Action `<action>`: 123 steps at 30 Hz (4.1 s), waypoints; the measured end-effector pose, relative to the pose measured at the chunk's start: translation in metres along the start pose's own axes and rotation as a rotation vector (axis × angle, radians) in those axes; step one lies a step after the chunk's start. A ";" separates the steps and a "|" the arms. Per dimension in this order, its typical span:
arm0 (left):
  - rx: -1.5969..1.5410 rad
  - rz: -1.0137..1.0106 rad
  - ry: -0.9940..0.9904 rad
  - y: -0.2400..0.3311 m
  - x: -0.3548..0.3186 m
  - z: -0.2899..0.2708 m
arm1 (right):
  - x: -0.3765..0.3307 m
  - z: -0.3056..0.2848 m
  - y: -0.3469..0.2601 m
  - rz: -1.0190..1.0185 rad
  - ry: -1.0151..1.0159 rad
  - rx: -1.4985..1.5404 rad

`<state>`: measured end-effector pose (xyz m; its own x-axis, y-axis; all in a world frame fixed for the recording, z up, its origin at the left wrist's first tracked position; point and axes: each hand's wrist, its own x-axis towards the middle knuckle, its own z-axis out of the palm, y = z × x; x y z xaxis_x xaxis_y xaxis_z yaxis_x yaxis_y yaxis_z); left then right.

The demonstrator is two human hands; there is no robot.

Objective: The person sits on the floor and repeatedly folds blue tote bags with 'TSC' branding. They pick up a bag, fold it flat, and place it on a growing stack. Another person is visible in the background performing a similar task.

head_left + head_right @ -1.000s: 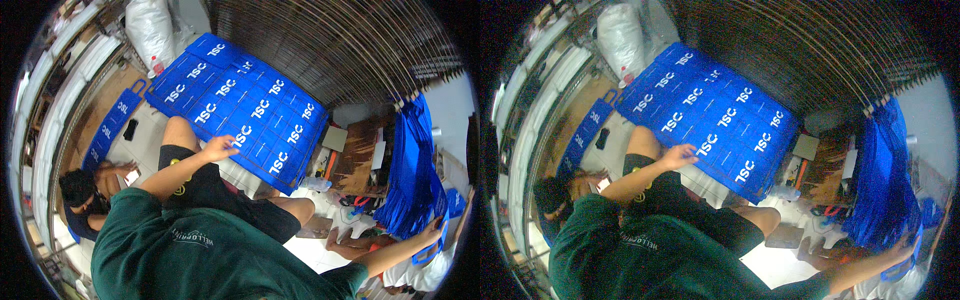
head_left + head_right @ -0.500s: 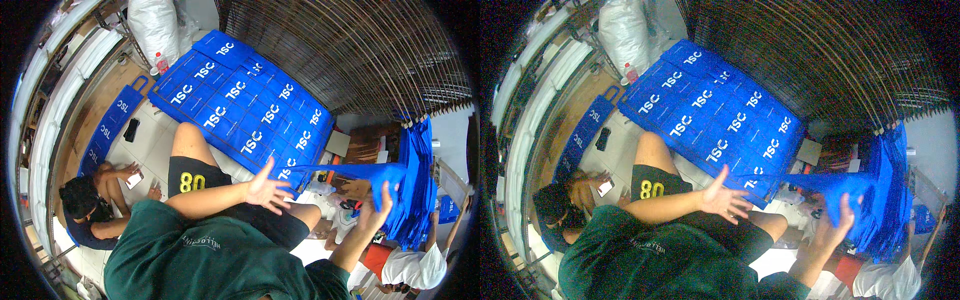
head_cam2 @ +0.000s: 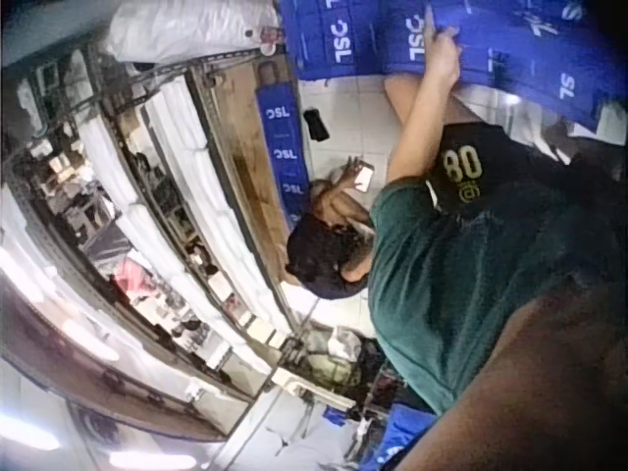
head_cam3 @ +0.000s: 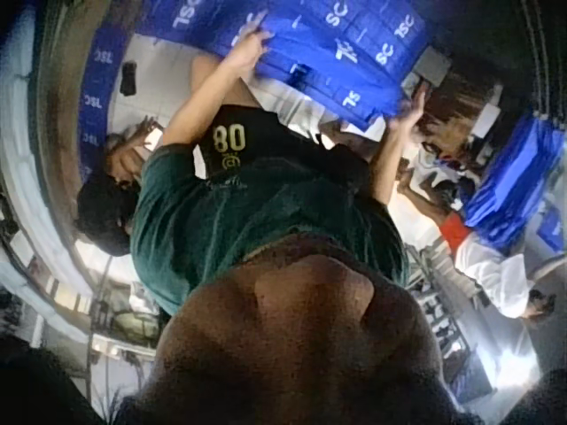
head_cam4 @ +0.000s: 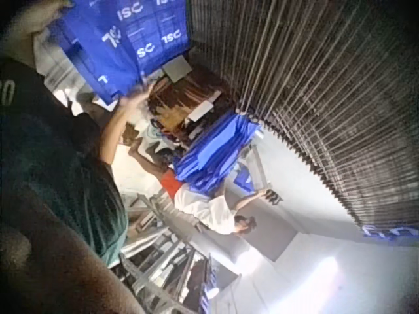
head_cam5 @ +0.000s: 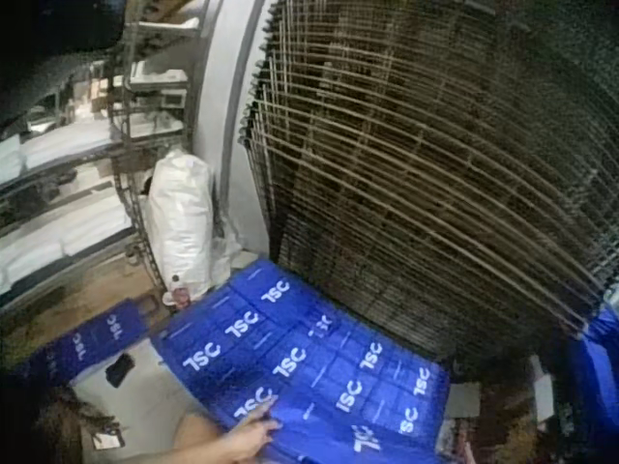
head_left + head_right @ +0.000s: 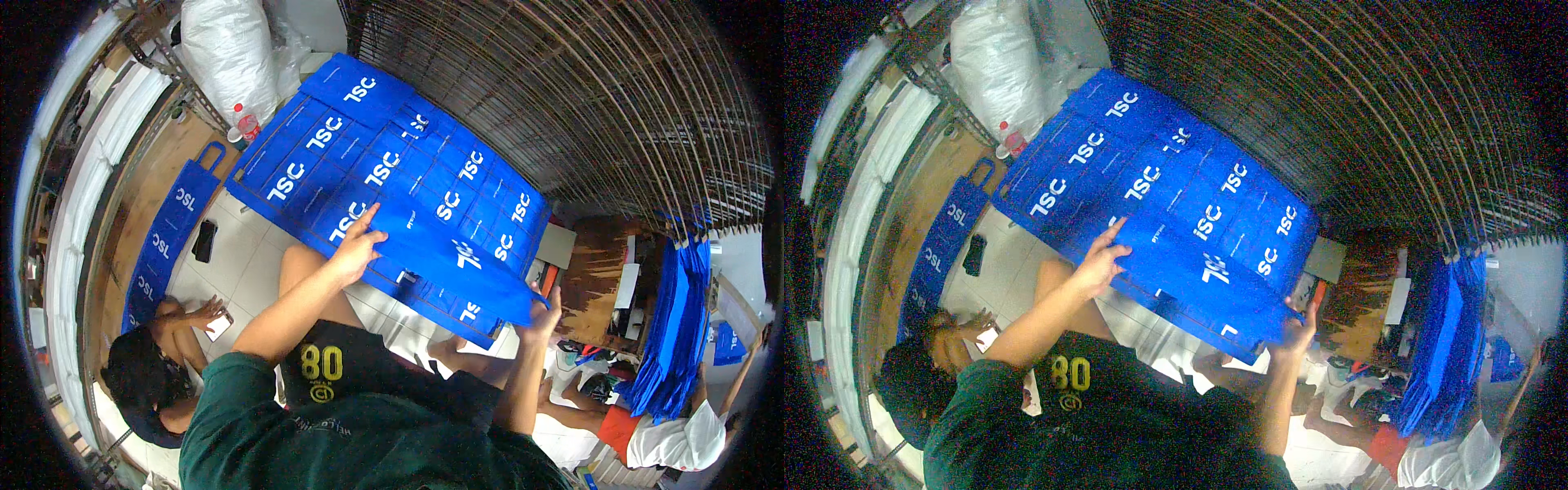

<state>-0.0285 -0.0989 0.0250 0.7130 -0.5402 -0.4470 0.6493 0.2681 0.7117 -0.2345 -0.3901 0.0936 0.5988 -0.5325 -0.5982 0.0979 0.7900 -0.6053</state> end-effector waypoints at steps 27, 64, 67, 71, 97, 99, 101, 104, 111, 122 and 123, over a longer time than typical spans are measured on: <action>1.154 0.602 0.543 0.027 0.431 -0.159 | 0.472 0.082 0.083 -0.291 0.348 -0.562; 1.279 0.855 0.201 0.047 0.114 -0.163 | 0.197 0.022 0.071 -0.763 -1.305 -1.864; 1.205 0.750 0.258 0.052 0.047 -0.169 | 0.096 -0.003 0.050 -0.122 -1.387 -1.783; 1.192 0.467 0.337 0.051 -0.057 -0.155 | 0.012 -0.028 0.040 -0.390 -1.351 -1.821; 1.463 0.320 -0.689 -0.153 -0.091 0.065 | -0.055 -0.209 0.088 -0.484 -0.177 -1.815; 1.656 0.197 -0.688 -0.182 -0.063 0.025 | -0.039 -0.208 0.099 -0.600 -0.224 -1.679; 1.660 0.101 -0.706 -0.189 -0.058 0.031 | -0.040 -0.210 0.091 -0.543 -0.095 -1.566; 1.478 0.122 -0.641 -0.185 -0.058 0.045 | -0.029 -0.230 0.088 -0.481 -0.046 -1.526; 1.644 0.008 -0.709 -0.194 -0.059 0.037 | -0.032 -0.224 0.086 -0.320 -0.034 -1.562; 1.640 -0.033 -0.717 -0.192 -0.060 0.043 | -0.060 -0.233 0.092 -0.382 -0.006 -1.710; 1.637 -0.037 -0.717 -0.192 -0.061 0.044 | -0.064 -0.232 0.092 -0.401 0.002 -1.718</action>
<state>-0.2082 -0.1528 -0.0604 0.1732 -0.8536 -0.4913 -0.5555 -0.4966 0.6669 -0.4483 -0.3538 -0.0461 0.7491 -0.5967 -0.2877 -0.6457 -0.5607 -0.5183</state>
